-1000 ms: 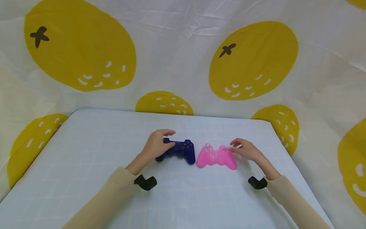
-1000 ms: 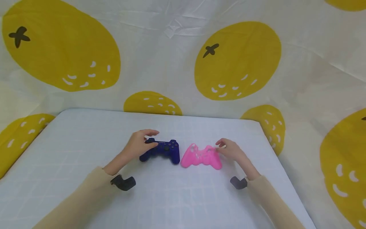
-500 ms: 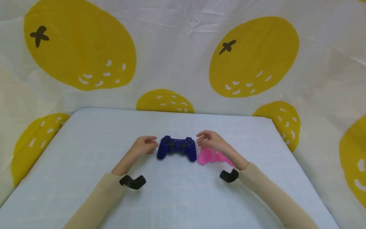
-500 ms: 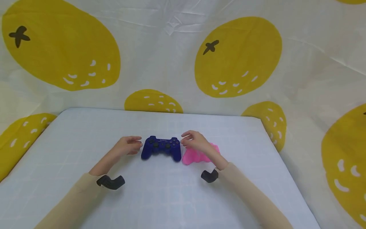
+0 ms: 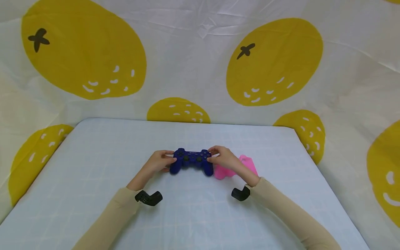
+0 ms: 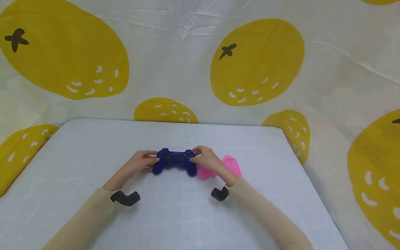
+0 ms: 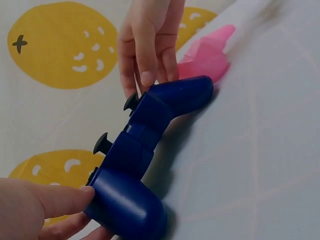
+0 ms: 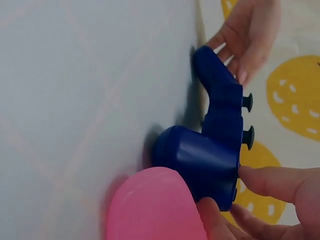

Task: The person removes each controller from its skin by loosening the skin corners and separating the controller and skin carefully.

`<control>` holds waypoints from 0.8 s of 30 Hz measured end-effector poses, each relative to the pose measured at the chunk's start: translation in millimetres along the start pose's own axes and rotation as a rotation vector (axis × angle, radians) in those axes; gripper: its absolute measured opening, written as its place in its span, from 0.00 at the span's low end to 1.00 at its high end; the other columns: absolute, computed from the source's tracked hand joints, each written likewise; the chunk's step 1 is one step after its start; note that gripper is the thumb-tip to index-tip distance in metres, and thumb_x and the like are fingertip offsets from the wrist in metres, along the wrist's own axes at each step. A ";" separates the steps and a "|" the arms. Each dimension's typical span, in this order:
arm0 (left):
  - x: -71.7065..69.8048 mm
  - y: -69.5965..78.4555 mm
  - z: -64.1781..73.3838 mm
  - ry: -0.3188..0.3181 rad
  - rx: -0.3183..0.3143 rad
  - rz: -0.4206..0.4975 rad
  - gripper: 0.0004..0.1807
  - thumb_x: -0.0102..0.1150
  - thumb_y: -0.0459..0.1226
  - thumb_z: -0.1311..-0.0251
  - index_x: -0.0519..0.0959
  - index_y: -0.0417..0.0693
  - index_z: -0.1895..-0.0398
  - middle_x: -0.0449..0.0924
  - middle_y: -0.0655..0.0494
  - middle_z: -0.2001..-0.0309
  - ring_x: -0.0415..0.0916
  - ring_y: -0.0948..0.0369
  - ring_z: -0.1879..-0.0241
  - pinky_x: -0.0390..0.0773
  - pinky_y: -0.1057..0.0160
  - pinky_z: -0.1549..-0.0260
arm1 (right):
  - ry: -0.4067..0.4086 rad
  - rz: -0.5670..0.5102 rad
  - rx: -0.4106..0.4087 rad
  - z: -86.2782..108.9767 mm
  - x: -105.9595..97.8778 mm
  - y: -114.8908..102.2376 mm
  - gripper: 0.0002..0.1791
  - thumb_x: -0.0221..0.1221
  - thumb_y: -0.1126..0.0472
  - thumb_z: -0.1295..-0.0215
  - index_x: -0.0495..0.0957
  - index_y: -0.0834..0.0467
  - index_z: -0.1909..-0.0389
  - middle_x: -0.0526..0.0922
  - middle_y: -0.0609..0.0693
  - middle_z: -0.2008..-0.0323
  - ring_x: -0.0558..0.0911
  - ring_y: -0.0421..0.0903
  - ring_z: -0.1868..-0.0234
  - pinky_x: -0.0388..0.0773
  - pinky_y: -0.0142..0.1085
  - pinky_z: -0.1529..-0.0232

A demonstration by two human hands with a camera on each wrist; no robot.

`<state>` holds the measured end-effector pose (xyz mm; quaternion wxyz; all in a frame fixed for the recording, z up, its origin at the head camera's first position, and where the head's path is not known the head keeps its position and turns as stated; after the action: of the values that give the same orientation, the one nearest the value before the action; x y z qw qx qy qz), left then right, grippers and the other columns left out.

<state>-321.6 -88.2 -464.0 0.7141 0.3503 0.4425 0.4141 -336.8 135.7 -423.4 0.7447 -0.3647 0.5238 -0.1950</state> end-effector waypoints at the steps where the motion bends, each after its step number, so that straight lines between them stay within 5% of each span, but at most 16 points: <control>1: -0.6 0.6 0.5 0.006 0.005 -0.006 0.26 0.57 0.37 0.35 0.68 0.38 0.35 0.76 0.37 0.44 0.79 0.52 0.52 0.82 0.57 0.57 | 0.001 0.005 0.003 -0.1 0.6 -0.1 0.23 0.62 0.59 0.39 0.74 0.64 0.43 0.81 0.62 0.48 0.84 0.54 0.52 0.81 0.37 0.57; 24: -25.7 -0.5 22.7 0.071 0.087 -0.118 0.25 0.58 0.37 0.36 0.70 0.36 0.38 0.78 0.37 0.46 0.81 0.55 0.57 0.83 0.61 0.65 | -0.003 0.033 -0.064 -6.8 22.4 -22.3 0.23 0.62 0.62 0.38 0.75 0.66 0.43 0.80 0.63 0.46 0.84 0.54 0.55 0.82 0.37 0.57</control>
<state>-307.3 -114.6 -447.4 0.7050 0.3395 0.5051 0.3640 -332.7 103.7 -422.3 0.7366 -0.3800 0.5345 -0.1651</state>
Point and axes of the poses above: each hand's wrist, its own z-axis away from the middle knuckle, its own x-axis out of the palm, y = z × x, the point moved 10 cm from there along -z, towards the middle knuckle
